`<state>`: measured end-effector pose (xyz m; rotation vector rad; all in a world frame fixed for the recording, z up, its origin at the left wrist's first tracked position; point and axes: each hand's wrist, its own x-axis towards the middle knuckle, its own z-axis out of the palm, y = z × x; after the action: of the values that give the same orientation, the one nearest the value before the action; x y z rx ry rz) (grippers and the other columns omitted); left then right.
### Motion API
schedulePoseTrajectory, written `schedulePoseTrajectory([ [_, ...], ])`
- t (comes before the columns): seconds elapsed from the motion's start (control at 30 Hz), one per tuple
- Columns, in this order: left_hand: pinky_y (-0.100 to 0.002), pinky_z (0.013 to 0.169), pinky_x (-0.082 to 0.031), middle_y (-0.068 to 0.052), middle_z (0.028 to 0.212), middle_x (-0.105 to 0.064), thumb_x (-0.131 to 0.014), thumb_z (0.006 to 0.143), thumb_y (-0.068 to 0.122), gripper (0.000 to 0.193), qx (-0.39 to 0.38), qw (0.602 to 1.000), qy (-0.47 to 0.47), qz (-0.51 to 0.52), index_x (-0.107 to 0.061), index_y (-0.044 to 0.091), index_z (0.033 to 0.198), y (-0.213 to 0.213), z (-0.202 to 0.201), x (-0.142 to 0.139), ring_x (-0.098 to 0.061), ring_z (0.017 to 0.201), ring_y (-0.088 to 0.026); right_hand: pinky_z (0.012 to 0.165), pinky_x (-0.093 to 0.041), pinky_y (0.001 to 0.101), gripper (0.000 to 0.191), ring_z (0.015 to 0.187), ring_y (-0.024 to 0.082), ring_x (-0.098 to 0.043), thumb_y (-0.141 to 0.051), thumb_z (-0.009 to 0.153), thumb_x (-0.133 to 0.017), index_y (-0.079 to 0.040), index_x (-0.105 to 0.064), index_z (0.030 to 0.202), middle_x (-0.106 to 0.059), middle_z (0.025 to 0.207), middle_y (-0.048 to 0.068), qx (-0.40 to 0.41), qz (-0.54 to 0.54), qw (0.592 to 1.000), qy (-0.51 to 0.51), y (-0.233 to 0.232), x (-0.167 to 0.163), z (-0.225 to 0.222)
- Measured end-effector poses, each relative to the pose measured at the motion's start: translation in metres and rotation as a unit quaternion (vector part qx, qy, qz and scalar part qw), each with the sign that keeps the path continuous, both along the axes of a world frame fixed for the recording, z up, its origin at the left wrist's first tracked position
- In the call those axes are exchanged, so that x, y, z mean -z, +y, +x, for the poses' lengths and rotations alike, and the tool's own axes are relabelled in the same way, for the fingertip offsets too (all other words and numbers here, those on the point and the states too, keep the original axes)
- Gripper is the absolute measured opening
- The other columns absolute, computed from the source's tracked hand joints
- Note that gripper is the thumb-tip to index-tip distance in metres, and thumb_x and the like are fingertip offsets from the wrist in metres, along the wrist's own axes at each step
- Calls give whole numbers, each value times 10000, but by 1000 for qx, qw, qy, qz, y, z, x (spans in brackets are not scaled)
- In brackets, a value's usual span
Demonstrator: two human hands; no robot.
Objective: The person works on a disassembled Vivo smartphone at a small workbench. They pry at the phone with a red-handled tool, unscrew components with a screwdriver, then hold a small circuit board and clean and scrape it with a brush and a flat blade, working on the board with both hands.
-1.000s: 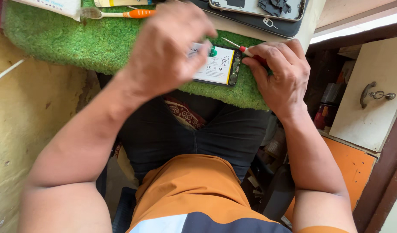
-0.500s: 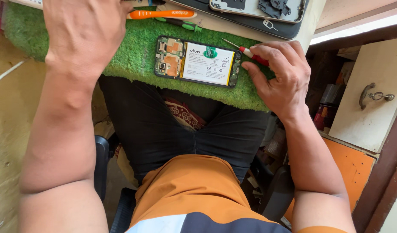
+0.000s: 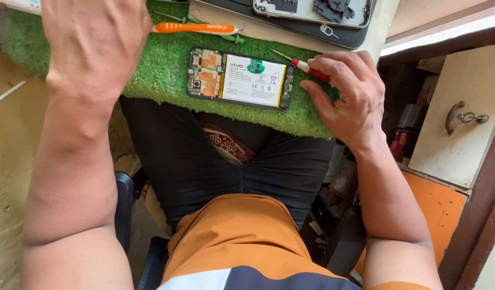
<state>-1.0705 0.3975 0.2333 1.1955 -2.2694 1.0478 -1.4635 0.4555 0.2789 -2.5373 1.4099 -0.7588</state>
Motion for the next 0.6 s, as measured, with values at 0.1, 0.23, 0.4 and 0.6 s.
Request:
schedulePoseTrajectory([
  [0.1,-332,784,-447,-82,1038,-524,-556,1023,11,236,-17,1000,-5,-10,-584,8,1257,0,2,-4,-541,895,-189,908,-552,382,279,1054,257,-645,-123,972,-905,-56,-717,1166,-715,1169,68,-4,0,1000,4,0,1,-4],
  [0.23,-328,774,-432,-69,1015,-546,-575,995,30,214,-29,999,-10,-13,-622,24,1204,9,-3,-24,-545,874,-174,927,-547,383,287,1045,254,-640,-137,976,-908,-71,-722,1184,-712,1180,62,5,6,1000,3,0,1,-7],
  [0.4,-356,822,-427,-56,1023,-610,-623,985,14,155,98,989,92,68,-688,39,1124,25,-41,-55,-560,931,-169,919,-507,371,303,1073,262,-618,-124,994,-911,-74,-727,1230,-703,1210,66,13,-69,997,-27,2,-17,-1],
  [0.6,-394,968,-451,-76,1043,-666,-710,948,142,187,328,907,207,167,-716,12,1083,43,-120,-79,-603,1062,-246,792,-475,364,332,923,270,-590,-204,905,-921,-45,-756,1146,-733,1076,81,-15,-105,993,-47,19,-37,12],
])
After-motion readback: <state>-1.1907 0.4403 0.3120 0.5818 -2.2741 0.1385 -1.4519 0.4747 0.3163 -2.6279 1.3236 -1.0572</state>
